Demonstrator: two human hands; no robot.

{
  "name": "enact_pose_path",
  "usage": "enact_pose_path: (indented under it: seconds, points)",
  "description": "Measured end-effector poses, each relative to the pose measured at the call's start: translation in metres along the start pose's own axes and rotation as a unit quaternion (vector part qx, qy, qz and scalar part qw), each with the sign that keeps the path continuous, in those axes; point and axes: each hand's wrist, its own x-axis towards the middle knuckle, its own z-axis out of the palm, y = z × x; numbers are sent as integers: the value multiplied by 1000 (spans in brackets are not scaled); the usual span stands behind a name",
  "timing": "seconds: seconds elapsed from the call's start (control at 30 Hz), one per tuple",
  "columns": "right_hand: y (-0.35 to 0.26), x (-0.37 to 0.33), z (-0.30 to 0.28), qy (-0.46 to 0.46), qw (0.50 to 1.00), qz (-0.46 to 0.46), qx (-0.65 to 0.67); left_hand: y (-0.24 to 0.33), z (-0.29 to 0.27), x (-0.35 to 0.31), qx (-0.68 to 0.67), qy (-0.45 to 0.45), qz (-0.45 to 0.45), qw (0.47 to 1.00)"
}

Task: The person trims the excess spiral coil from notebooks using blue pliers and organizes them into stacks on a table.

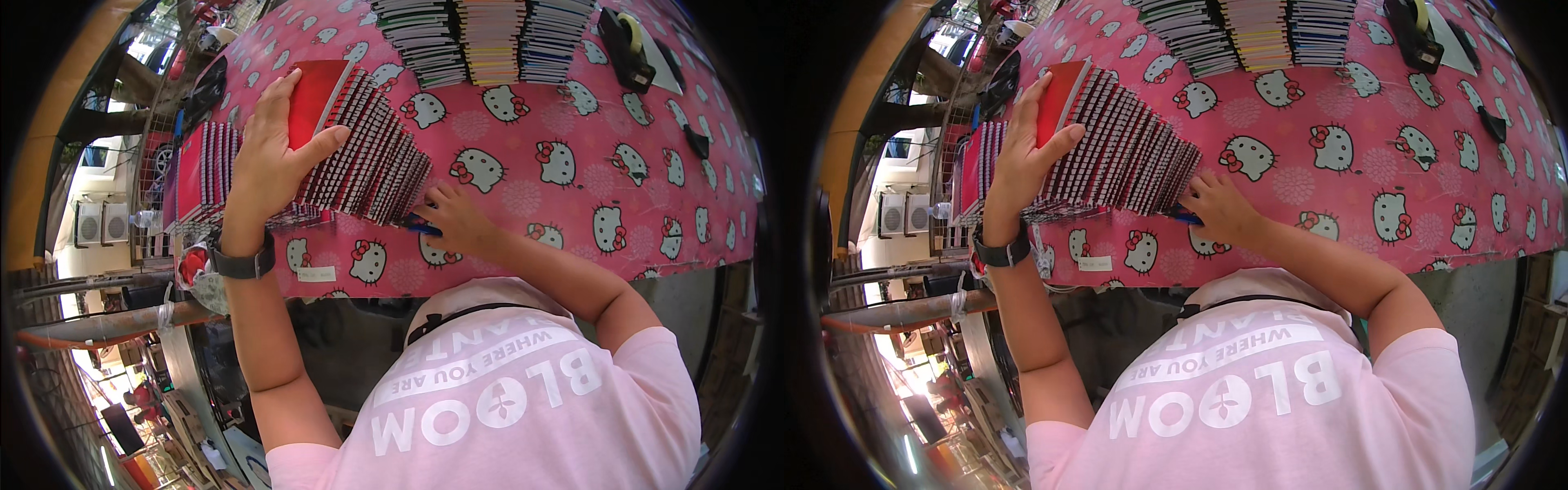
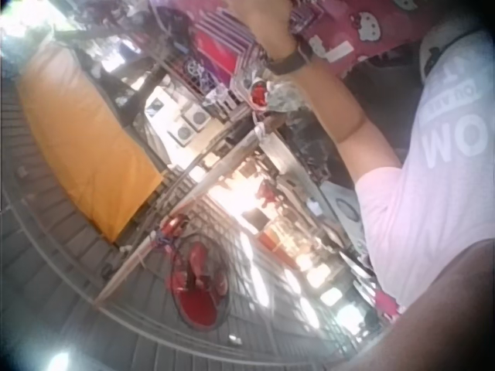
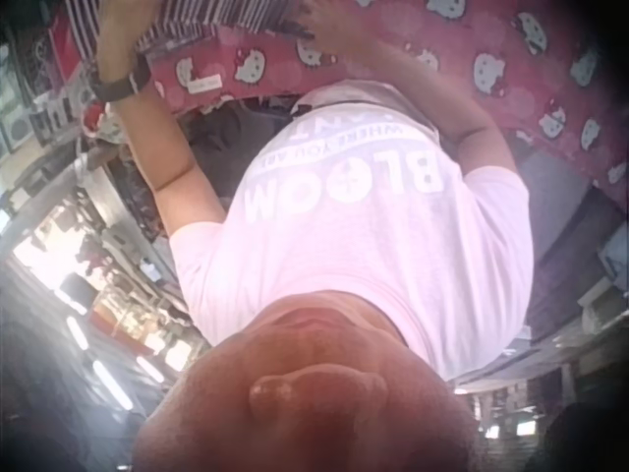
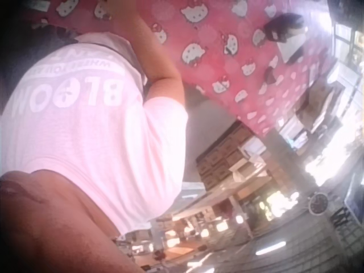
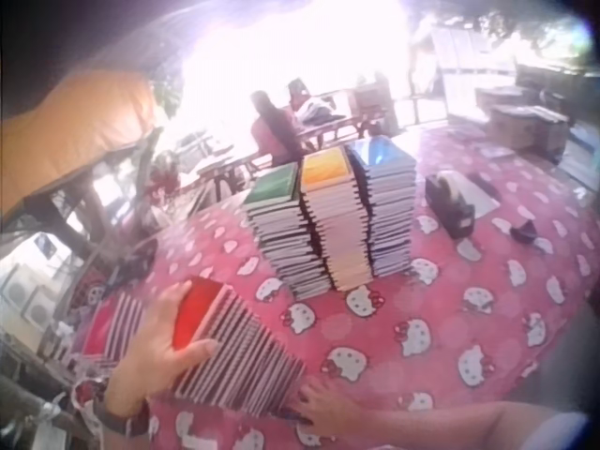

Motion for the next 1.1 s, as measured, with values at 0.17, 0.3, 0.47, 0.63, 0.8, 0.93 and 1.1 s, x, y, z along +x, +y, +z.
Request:
enact_pose_path:
  seconds: [0.17, 0.3, 0.47, 0.63, 0.8, 0.93, 1.1]
  points:
    - [11, 5, -2, -132, 927, 180, 302, 1, 0, 0, 2, 1, 2, 1000]
    - [14, 28, -25, -299, 812, 286, 411, -1, -1, 1, 5, -1, 1, 1000]
    - [-3, 2, -10, -49, 995, 61, 60, 0, -1, 0, 4, -1, -2, 1000]
    - [2, -3, 1, 13, 1000, 11, 20, 0, -1, 0, 6, 1, -2, 1000]
    - [24, 32, -15, -317, 787, 342, 404, 3, 0, 1, 9, -1, -4, 1000]
    - [11, 15, -19, -129, 961, 137, 202, -2, 0, 0, 8, 1, -1, 1000]
    - [0, 0, -10, -74, 996, 50, 9, 1, -1, -1, 10, -4, -13, 1000]
